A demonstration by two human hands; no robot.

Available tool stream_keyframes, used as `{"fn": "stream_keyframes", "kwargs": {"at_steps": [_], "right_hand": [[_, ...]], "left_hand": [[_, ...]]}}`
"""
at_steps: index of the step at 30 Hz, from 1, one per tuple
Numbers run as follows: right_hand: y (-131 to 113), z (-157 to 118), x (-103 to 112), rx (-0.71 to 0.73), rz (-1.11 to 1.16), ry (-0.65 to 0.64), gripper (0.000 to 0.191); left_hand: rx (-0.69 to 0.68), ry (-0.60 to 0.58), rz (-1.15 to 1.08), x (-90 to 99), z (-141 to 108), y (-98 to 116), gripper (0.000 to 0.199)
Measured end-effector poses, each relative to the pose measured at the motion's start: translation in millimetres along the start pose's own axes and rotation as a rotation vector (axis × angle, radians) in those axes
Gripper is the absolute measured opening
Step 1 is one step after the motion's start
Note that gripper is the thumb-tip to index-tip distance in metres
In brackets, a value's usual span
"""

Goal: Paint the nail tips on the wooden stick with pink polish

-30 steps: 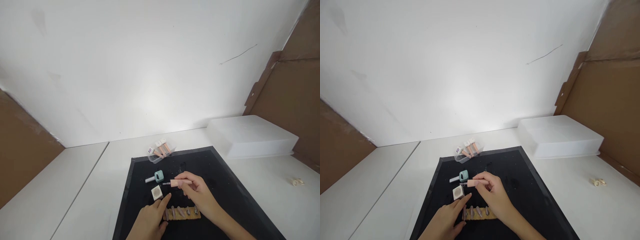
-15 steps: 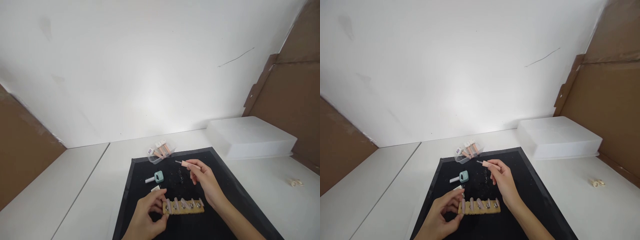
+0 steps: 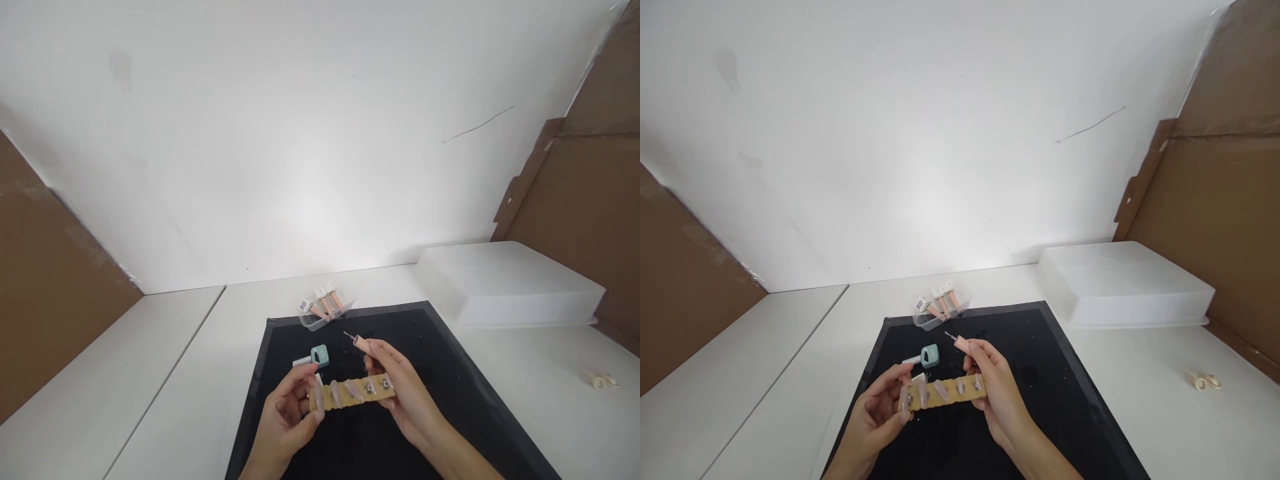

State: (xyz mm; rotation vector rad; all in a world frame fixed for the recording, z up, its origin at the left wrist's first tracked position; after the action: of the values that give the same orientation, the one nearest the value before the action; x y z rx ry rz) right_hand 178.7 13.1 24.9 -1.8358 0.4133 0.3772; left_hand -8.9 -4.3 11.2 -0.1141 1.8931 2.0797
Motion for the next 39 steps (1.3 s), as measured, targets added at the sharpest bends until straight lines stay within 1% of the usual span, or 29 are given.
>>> {"fn": "stream_keyframes", "kwargs": {"at_steps": [5,10,13,17,19,22,25,28,30,32,35,37,39], "right_hand": [[5.6,-3.2,-3.5,0.008,0.063,-0.025,0.030],[11.3,-3.3,-4.2,-0.005,0.107,-0.008,0.029],[13.5,-3.8,-5.0,-0.042,0.131,0.023,0.031],[17.3,-8.0,-10.6,-0.068,0.115,0.002,0.030],[19.6,-10.8,-14.0,-0.090,0.086,-0.021,0.028],[20.9,-12.6,-14.9,-0.123,0.054,-0.028,0.027],[16.1,-10.2,-9.6,-0.053,0.065,-0.033,0.027],[5.6,-7.4,-1.6,0.045,0.106,-0.044,0.025],[-2.8,-7.9,2.3,0.101,0.106,-0.074,0.024],[-10.8,-10.6,4.5,0.182,0.098,-0.098,0.021],[-18.6,-16.4,4.4,0.255,0.057,-0.153,0.024],[-20.9,-19.4,3.2,0.284,0.031,-0.201,0.028],[-20.7,-20.6,1.9,0.269,0.005,-0.265,0.031]], "left_hand": [[0.186,0.062,-0.200,-0.4,-4.8,-2.0,0.052],[0.254,0.029,-0.278,-1.1,-6.4,-2.7,0.057],[0.262,0.014,-0.271,-5.3,-7.5,-5.6,0.061],[0.251,-0.077,-0.256,-15.7,-10.2,-9.0,0.067],[0.221,-0.079,-0.197,-19.8,-11.7,-8.6,0.063],[0.197,-0.079,-0.117,-21.1,-13.1,-8.1,0.050],[0.201,-0.043,-0.103,-15.6,-13.0,-12.1,0.043],[0.194,-0.023,-0.102,-9.6,-12.0,-17.4,0.044],[0.192,-0.048,-0.082,-8.5,-11.2,-18.4,0.045],[0.200,-0.097,-0.040,-9.4,-10.4,-17.0,0.045],[0.202,-0.143,0.009,-10.6,-10.2,-14.5,0.044],[0.224,-0.128,0.013,-9.4,-11.2,-15.7,0.046],[0.262,-0.071,0.007,-6.9,-13.3,-19.2,0.051]]}}
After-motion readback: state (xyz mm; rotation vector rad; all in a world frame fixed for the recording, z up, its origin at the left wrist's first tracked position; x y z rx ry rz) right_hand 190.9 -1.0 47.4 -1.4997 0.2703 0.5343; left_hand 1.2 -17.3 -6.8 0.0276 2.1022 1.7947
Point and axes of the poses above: each hand's wrist, its own z-axis towards the middle knuckle, its own x-axis out of the back of the hand, y = z × x, the point moved 1 cm from there along z, towards the middle knuckle, and after that the axes turned 2 degrees about -z, right-handed, at the moved point
